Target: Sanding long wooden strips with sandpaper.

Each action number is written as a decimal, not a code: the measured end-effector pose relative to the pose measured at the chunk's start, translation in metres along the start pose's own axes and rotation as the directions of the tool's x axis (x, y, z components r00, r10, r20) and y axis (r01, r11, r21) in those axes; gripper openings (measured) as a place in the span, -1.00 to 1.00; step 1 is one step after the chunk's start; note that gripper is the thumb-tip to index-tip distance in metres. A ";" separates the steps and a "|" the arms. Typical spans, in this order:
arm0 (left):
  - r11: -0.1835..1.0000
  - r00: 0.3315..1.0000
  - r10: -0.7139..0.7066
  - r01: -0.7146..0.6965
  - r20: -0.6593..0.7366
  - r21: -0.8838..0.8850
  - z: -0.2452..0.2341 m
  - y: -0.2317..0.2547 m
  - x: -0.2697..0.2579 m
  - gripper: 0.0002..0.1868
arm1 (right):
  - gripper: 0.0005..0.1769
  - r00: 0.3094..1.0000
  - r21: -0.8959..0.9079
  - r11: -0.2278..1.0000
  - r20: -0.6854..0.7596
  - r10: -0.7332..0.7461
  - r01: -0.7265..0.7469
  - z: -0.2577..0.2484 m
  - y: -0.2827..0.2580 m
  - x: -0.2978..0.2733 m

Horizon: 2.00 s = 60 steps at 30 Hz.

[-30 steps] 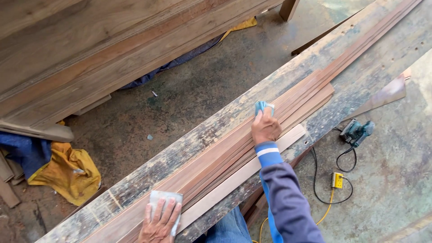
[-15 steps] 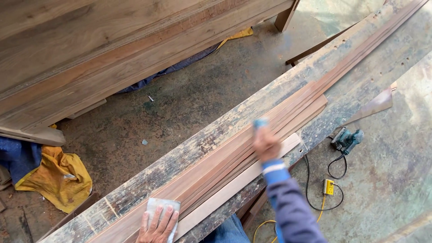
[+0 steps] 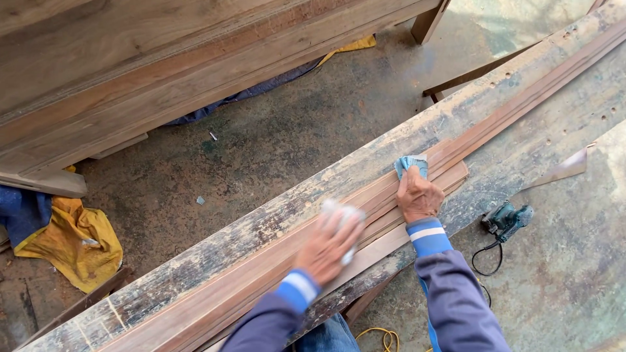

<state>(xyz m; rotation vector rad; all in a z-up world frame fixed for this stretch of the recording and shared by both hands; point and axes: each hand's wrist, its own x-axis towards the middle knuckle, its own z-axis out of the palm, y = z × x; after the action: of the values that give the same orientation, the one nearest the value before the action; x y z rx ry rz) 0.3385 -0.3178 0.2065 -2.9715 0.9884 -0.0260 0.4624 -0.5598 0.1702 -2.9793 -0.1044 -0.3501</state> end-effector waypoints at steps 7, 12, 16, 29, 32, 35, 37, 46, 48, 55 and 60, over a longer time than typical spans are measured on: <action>0.998 0.987 0.054 -0.057 0.154 0.014 -0.002 -0.011 -0.026 -0.18 | -0.77 0.999 -0.014 0.999 -0.016 -0.038 0.038 0.005 0.006 -0.001; 0.943 0.928 -0.052 0.167 0.369 -0.288 0.015 -0.041 -0.237 -0.12 | -0.81 0.999 0.036 0.999 0.009 -0.036 0.036 0.009 0.010 -0.002; 0.986 0.990 -0.011 0.034 0.140 -0.164 0.005 -0.028 -0.149 -0.26 | -0.81 0.999 0.052 0.998 0.007 -0.043 0.042 0.006 0.007 0.001; 0.995 0.992 -0.089 0.093 0.086 -0.040 0.016 -0.013 -0.140 -0.24 | -0.79 0.999 0.011 0.999 0.010 -0.047 0.047 0.003 0.002 0.001; 0.988 0.985 -0.134 0.142 0.109 -0.062 0.056 -0.024 -0.301 -0.24 | -0.78 0.999 -0.006 1.000 0.024 -0.021 0.021 0.000 0.002 0.000; 0.965 0.971 -0.230 0.236 0.060 -0.112 0.035 -0.036 -0.341 -0.29 | -0.79 0.999 -0.027 0.999 0.021 -0.029 0.030 0.006 0.008 -0.003; 0.949 0.957 -0.285 0.290 0.061 -0.122 0.018 -0.029 -0.293 -0.31 | -0.81 0.998 -0.033 0.998 0.017 -0.060 0.061 0.010 0.009 0.001; 0.917 0.942 -0.321 0.283 -0.101 -0.280 0.026 0.029 -0.029 -0.32 | -0.76 0.992 -0.064 0.990 -0.011 -0.125 0.124 0.004 -0.001 -0.011; 0.964 0.961 -0.230 0.203 -0.153 -0.172 0.029 0.020 -0.038 -0.27 | -0.76 0.991 0.038 0.991 0.018 -0.130 0.129 -0.011 -0.037 -0.022; 0.946 0.983 -0.179 0.159 -0.046 -0.281 0.009 -0.009 -0.167 -0.24 | -0.75 0.999 0.023 0.999 -0.040 -0.032 0.033 0.016 -0.094 -0.104; 0.967 0.963 -0.245 0.251 0.113 -0.040 -0.015 -0.063 -0.443 -0.17 | -0.71 0.990 -0.119 0.987 -0.077 -0.117 0.108 0.023 -0.094 -0.105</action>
<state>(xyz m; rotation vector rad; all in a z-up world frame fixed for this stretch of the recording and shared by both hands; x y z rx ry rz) 0.0213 -0.0018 0.2171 -3.0878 0.6106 0.1596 0.3578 -0.4695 0.1361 -3.0740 -0.2527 -0.5105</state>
